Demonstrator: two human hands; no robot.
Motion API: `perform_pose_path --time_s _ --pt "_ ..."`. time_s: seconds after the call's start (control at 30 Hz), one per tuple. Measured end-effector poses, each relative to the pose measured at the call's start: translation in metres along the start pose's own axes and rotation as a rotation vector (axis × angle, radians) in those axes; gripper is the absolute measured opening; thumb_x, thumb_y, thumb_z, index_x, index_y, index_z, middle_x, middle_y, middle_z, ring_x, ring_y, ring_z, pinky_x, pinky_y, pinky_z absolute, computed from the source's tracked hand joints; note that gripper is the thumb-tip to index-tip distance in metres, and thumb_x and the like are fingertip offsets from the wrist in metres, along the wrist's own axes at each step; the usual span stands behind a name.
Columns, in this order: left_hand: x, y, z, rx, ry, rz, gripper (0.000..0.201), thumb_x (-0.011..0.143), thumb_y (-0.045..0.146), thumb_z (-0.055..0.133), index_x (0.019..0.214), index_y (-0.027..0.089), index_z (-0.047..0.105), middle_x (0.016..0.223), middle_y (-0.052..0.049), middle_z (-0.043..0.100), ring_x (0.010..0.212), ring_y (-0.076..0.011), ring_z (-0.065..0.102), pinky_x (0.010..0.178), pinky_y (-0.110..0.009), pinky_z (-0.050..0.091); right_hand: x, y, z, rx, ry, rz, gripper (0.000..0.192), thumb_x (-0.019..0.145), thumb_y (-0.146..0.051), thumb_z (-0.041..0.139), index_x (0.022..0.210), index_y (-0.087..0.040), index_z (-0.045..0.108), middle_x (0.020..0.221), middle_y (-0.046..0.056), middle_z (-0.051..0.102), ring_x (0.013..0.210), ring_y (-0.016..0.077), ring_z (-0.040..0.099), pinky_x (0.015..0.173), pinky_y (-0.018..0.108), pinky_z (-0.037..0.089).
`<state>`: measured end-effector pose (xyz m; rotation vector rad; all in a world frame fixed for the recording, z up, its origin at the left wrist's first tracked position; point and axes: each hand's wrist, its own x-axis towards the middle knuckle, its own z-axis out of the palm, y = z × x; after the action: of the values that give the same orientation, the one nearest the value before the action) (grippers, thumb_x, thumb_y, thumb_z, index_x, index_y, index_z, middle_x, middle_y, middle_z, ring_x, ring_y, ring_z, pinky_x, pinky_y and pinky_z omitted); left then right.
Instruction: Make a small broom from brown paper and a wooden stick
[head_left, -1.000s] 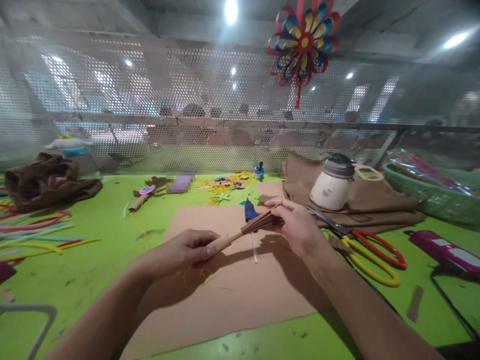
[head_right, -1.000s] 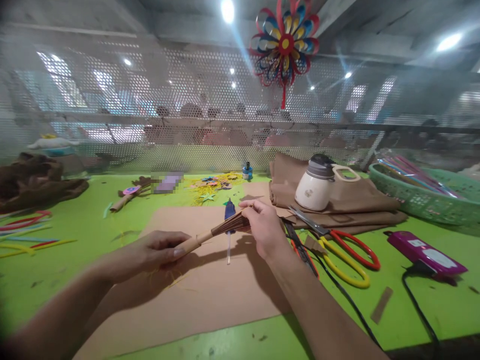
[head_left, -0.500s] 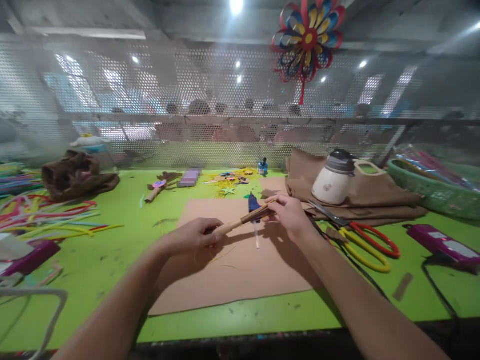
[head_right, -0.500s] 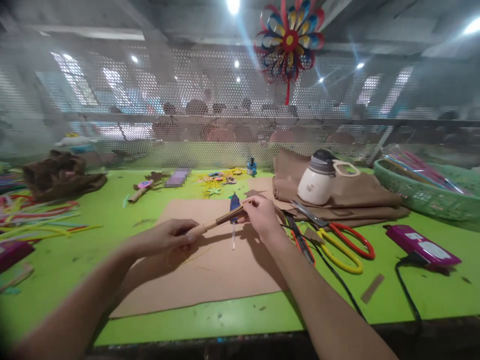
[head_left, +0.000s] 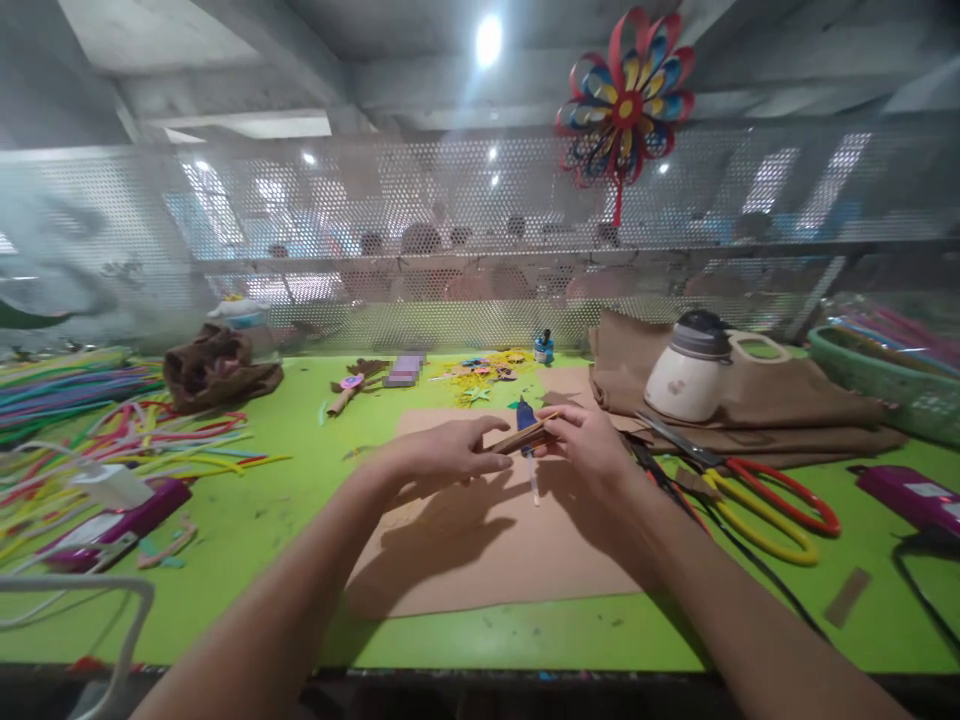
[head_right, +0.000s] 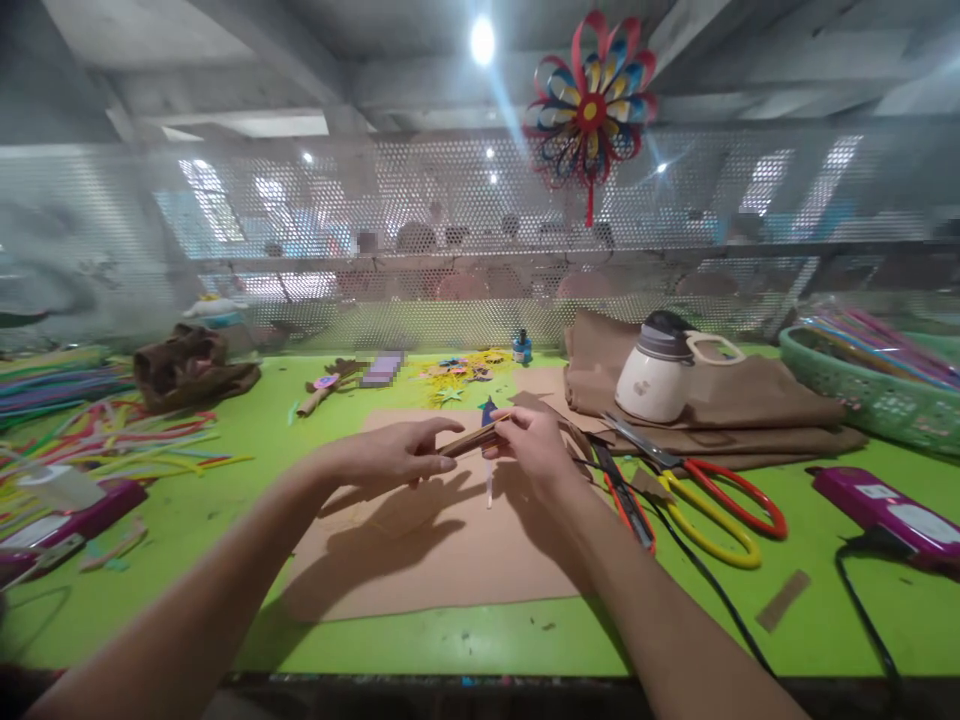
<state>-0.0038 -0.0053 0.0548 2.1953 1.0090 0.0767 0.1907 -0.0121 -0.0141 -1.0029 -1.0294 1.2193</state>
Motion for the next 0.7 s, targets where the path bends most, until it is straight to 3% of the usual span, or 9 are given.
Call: perform_pose_path --time_s 0.13,0.23,0.47,0.7 --pt "0.013 0.001 0.008 -0.041 -0.014 0.08 0.049 0.082 0.051 0.046 0.118 0.018 0.047 0.091 -0.007 0.06 0.065 -0.014 0.055 0.058 -0.026 0.043 -0.007 -0.003 0.007 0.03 -0.086 0.016 0.013 0.066 -0.018 0.063 0.078 -0.013 0.065 0.068 0.005 0.068 0.061 0.015 0.063 0.056 0.026 0.052" --pt "0.017 -0.003 0.019 -0.076 0.06 0.063 0.052 0.083 0.056 0.04 0.117 0.017 0.045 0.074 -0.003 0.058 0.056 -0.0135 0.052 0.053 -0.027 0.041 -0.013 -0.004 0.014 0.019 -0.119 -0.003 0.014 0.068 -0.021 0.062 0.079 -0.012 0.066 0.071 0.006 0.068 0.062 0.0144 0.062 0.056 0.025 0.05" --pt "0.012 -0.013 0.028 -0.111 0.154 0.01 0.043 0.086 0.056 0.033 0.088 0.016 0.05 0.058 0.001 0.051 0.052 -0.0122 0.046 0.053 -0.026 0.036 -0.018 0.0 0.027 -0.031 0.009 0.079 0.017 0.063 -0.017 0.063 0.079 -0.012 0.067 0.065 0.003 0.066 0.053 0.012 0.058 0.054 0.026 0.048" --pt "0.01 -0.025 0.036 -0.021 0.237 0.13 0.029 0.09 0.036 0.032 0.086 0.017 0.054 0.072 -0.002 0.055 0.065 -0.014 0.047 0.061 -0.026 0.036 -0.018 0.013 0.031 -0.002 0.019 0.096 0.021 0.062 -0.018 0.064 0.081 -0.011 0.066 0.06 0.002 0.065 0.054 0.0124 0.057 0.053 0.024 0.045"
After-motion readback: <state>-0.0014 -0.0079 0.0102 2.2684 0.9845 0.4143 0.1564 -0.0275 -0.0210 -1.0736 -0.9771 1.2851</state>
